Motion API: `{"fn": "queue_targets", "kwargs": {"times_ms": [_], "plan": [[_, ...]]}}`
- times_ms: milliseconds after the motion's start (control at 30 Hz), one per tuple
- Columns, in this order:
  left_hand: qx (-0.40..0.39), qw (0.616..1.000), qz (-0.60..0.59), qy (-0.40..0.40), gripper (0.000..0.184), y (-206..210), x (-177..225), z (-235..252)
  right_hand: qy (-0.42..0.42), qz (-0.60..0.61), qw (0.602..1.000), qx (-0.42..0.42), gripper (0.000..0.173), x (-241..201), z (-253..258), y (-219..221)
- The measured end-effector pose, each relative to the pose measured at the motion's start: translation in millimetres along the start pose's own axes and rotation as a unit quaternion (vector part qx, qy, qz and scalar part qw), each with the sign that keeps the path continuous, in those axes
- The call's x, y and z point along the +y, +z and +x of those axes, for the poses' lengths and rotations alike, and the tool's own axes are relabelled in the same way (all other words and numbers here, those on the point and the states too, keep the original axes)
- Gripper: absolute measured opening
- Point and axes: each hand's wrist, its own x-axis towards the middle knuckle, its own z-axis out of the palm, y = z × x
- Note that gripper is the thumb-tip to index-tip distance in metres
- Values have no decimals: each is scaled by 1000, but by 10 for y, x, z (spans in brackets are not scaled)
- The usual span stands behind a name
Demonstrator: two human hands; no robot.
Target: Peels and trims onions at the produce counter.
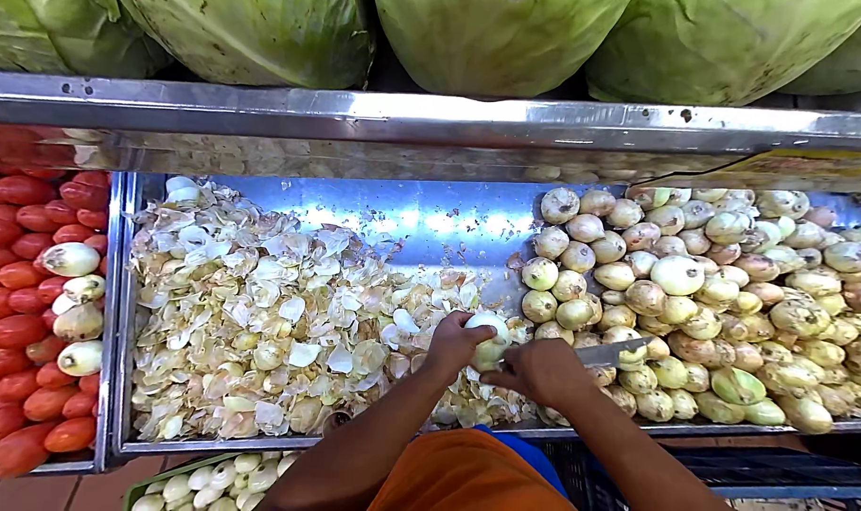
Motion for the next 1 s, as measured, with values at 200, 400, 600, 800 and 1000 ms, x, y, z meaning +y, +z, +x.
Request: {"fn": "queue_targets", "kwargs": {"times_ms": [200,400,600,800,1000], "plan": [[-33,978,-175,-105,53,-134,100,228,16,-17,995,-94,79,-140,-52,204],[-87,976,-166,-113,57,-307,220,70,64,174,981,-47,73,169,-275,78],[-290,945,-126,-88,50,-465,285,-45,150,515,843,26,50,360,-200,-138],[-307,952,2,0,64,-215,365,-208,123,568,813,-27,54,209,-67,-242],[-93,976,188,64,81,213,142,-258,179,622,749,143,56,121,-95,-85]]}}
